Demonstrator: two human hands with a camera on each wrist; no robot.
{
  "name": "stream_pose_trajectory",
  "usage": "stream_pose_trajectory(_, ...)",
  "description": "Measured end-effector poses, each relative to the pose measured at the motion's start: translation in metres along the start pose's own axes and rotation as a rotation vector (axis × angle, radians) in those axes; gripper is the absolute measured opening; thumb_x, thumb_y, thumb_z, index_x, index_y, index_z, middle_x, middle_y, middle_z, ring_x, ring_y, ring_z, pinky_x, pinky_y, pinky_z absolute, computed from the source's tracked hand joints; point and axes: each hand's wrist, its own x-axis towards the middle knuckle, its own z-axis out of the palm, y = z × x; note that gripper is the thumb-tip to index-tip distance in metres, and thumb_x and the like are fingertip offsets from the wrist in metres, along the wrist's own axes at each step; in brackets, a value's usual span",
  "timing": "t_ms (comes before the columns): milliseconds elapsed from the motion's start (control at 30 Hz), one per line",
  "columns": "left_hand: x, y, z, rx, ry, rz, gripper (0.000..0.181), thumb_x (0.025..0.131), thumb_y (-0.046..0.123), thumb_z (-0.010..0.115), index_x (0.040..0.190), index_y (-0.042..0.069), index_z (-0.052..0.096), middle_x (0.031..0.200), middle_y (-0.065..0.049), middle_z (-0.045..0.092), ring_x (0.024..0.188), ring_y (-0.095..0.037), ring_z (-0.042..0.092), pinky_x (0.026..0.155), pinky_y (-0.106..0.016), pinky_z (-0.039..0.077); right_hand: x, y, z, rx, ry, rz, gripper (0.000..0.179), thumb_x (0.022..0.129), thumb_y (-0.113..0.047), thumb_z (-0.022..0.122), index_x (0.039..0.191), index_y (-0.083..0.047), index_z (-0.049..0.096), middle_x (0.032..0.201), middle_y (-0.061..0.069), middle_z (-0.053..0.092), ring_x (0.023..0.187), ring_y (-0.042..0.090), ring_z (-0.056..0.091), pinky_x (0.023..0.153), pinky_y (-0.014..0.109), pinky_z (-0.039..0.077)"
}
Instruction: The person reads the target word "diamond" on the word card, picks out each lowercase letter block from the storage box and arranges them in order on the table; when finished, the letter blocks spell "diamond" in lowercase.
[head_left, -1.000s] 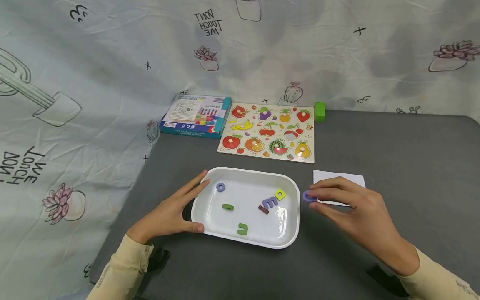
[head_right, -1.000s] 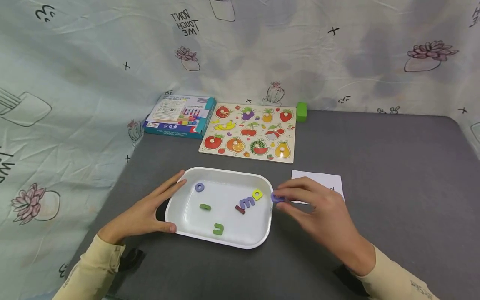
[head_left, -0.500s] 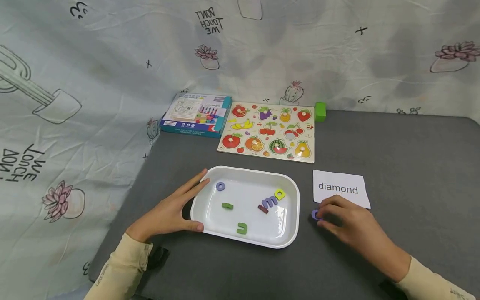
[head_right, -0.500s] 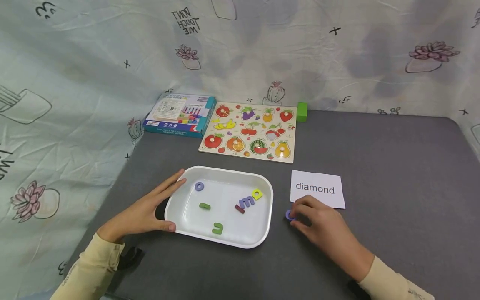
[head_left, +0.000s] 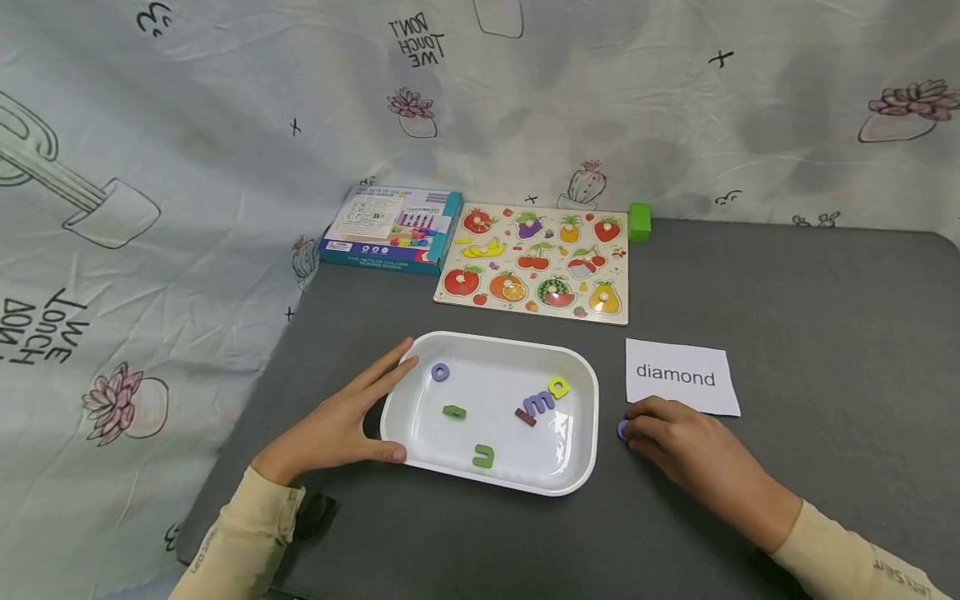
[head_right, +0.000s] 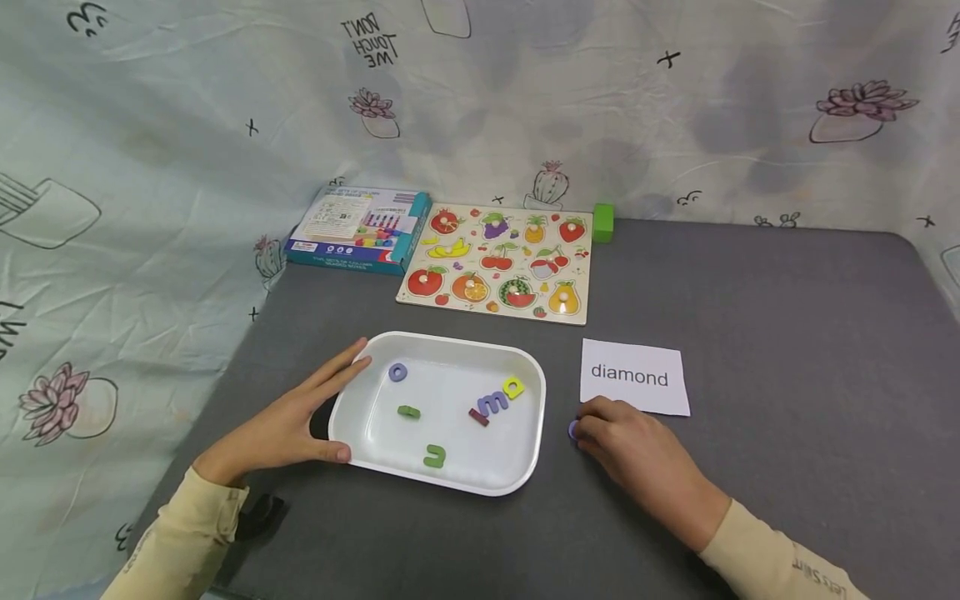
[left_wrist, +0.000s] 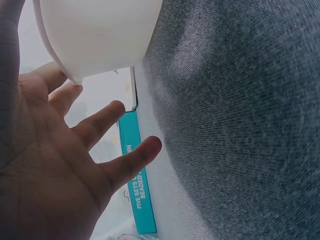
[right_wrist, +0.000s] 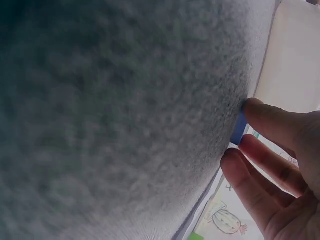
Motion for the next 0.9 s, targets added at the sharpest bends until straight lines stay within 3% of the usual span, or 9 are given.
stream_pose_trajectory(67, 0.000, 0.000, 0.000, -0.004, 0.000, -0.002, 0.115, 0.074, 0.042, 0.092, 0.163, 0.019, 0.023, 0.170, 0.008, 0.003, 0.151, -0.023, 0.021, 0.106, -0.059, 0.038, 0.002, 0.001, 0.000, -0.016, -0.001, 0.008, 0.031, 0.064, 0.000, 0.091, 0.088, -0.012, 0.076, 0.097, -0.001, 0.069, 0.086, 0.016, 0.068, 0.072, 0.034, 0.055)
stream_pose_trajectory(100, 0.000, 0.000, 0.000, -0.006, 0.000, -0.004, 0.115, 0.074, 0.042, 0.091, 0.163, 0.019, 0.023, 0.170, 0.008, 0.003, 0.151, -0.023, 0.021, 0.106, -0.059, 0.038, 0.003, 0.001, 0.000, -0.021, 0.003, 0.009, 0.034, 0.062, 0.001, 0.092, 0.088, -0.012, 0.076, 0.097, -0.001, 0.069, 0.086, 0.017, 0.068, 0.072, 0.035, 0.055)
stream_pose_trajectory(267, 0.000, 0.001, 0.000, -0.011, -0.001, -0.012, 0.116, 0.073, 0.044, 0.091, 0.163, 0.018, 0.024, 0.170, 0.009, 0.003, 0.150, -0.022, 0.022, 0.106, -0.058, 0.038, 0.006, 0.002, 0.000, -0.021, 0.014, 0.007, 0.037, 0.060, 0.003, 0.093, 0.089, -0.011, 0.075, 0.097, -0.001, 0.069, 0.085, 0.018, 0.068, 0.072, 0.036, 0.055)
stream_pose_trajectory(467, 0.000, 0.000, 0.000, -0.013, 0.001, -0.003, 0.117, 0.072, 0.046, 0.091, 0.163, 0.018, 0.023, 0.170, 0.008, 0.002, 0.151, -0.022, 0.021, 0.106, -0.057, 0.039, 0.020, 0.000, -0.012, 0.034, 0.012, 0.040, 0.042, 0.061, -0.005, 0.095, 0.097, -0.012, 0.076, 0.103, -0.002, 0.070, 0.089, 0.016, 0.069, 0.074, 0.033, 0.054)
stream_pose_trajectory(633, -0.001, 0.000, 0.000, -0.027, 0.001, -0.011, 0.117, 0.072, 0.046, 0.091, 0.163, 0.019, 0.023, 0.170, 0.009, 0.002, 0.151, -0.022, 0.021, 0.106, -0.057, 0.039, 0.044, -0.009, -0.029, 0.338, -0.022, 0.127, 0.052, 0.065, -0.004, 0.095, 0.111, -0.015, 0.074, 0.118, -0.001, 0.070, 0.102, 0.014, 0.068, 0.079, 0.025, 0.056)
stream_pose_trajectory(767, -0.002, 0.000, 0.001, -0.023, 0.002, -0.012, 0.117, 0.072, 0.046, 0.091, 0.164, 0.019, 0.023, 0.170, 0.009, 0.002, 0.151, -0.022, 0.021, 0.105, -0.057, 0.041, 0.064, -0.019, -0.031, 0.604, -0.088, 0.163, 0.053, 0.073, -0.006, 0.091, 0.120, -0.021, 0.071, 0.126, -0.002, 0.067, 0.112, 0.013, 0.064, 0.086, 0.032, 0.056)
stream_pose_trajectory(900, 0.001, 0.000, 0.001, -0.023, -0.002, -0.001, 0.117, 0.072, 0.046, 0.091, 0.164, 0.019, 0.022, 0.170, 0.008, 0.001, 0.151, -0.021, 0.020, 0.106, -0.055, 0.040, 0.082, -0.023, -0.020, 0.724, -0.164, 0.152, 0.047, 0.079, -0.013, 0.088, 0.121, -0.024, 0.069, 0.128, -0.006, 0.065, 0.116, 0.013, 0.061, 0.091, 0.037, 0.055)
